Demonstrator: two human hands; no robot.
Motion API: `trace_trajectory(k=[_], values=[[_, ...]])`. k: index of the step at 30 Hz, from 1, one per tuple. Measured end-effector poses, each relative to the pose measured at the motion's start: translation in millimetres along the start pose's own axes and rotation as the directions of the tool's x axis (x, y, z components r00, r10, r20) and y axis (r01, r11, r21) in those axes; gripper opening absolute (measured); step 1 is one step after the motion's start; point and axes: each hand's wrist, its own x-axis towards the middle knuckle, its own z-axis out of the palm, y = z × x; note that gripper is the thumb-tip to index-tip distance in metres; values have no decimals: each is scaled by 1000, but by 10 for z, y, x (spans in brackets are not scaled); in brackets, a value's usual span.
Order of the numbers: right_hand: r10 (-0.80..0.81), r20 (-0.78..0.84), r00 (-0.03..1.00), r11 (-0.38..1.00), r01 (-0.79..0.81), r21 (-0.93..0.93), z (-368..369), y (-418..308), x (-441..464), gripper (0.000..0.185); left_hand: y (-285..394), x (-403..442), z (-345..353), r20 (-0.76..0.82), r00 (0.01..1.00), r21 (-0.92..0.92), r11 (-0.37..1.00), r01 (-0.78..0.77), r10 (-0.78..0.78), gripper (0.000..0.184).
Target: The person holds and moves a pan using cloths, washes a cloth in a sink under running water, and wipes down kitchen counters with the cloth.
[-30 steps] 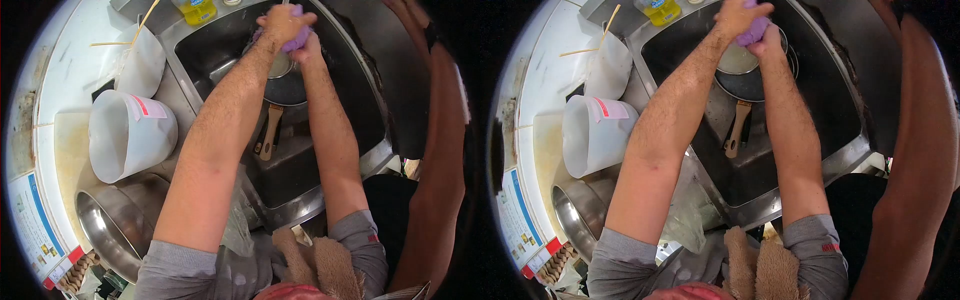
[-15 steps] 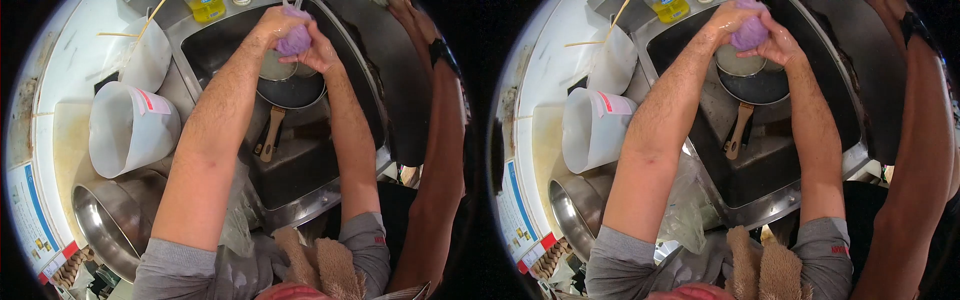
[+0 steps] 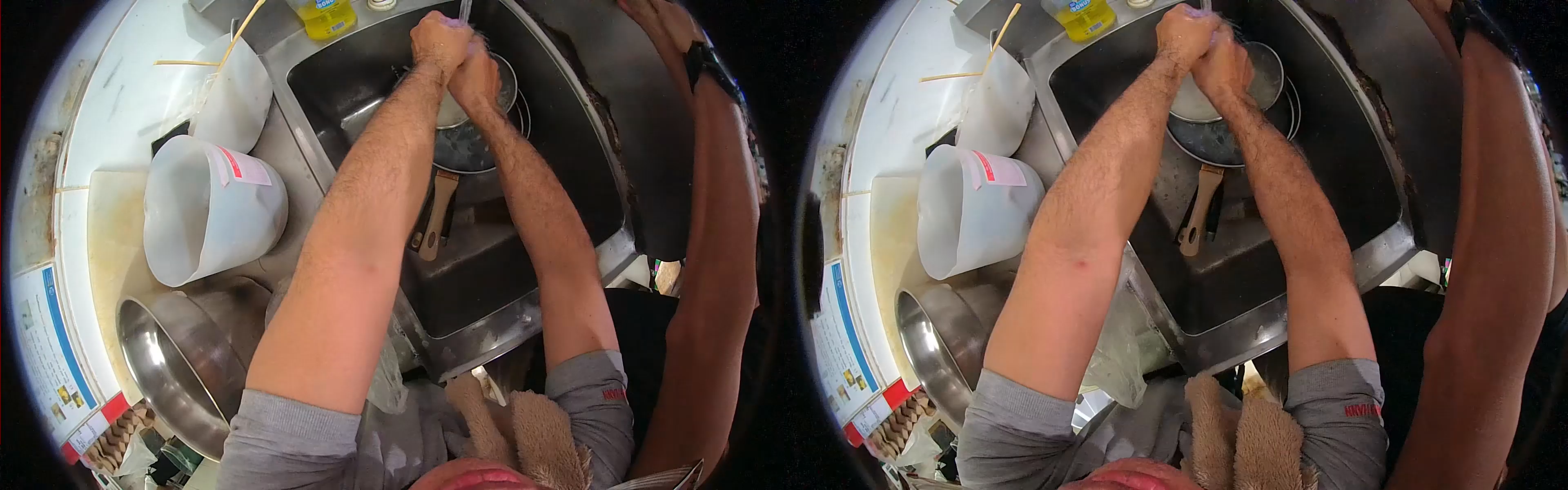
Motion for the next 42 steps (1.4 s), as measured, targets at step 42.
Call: trace_trajectory(k=[42], values=[[-188,94,978,627,46,778,-611,-292,-2016,24,567,-2189,-1087,346,895,337,853,-398,280,29]])
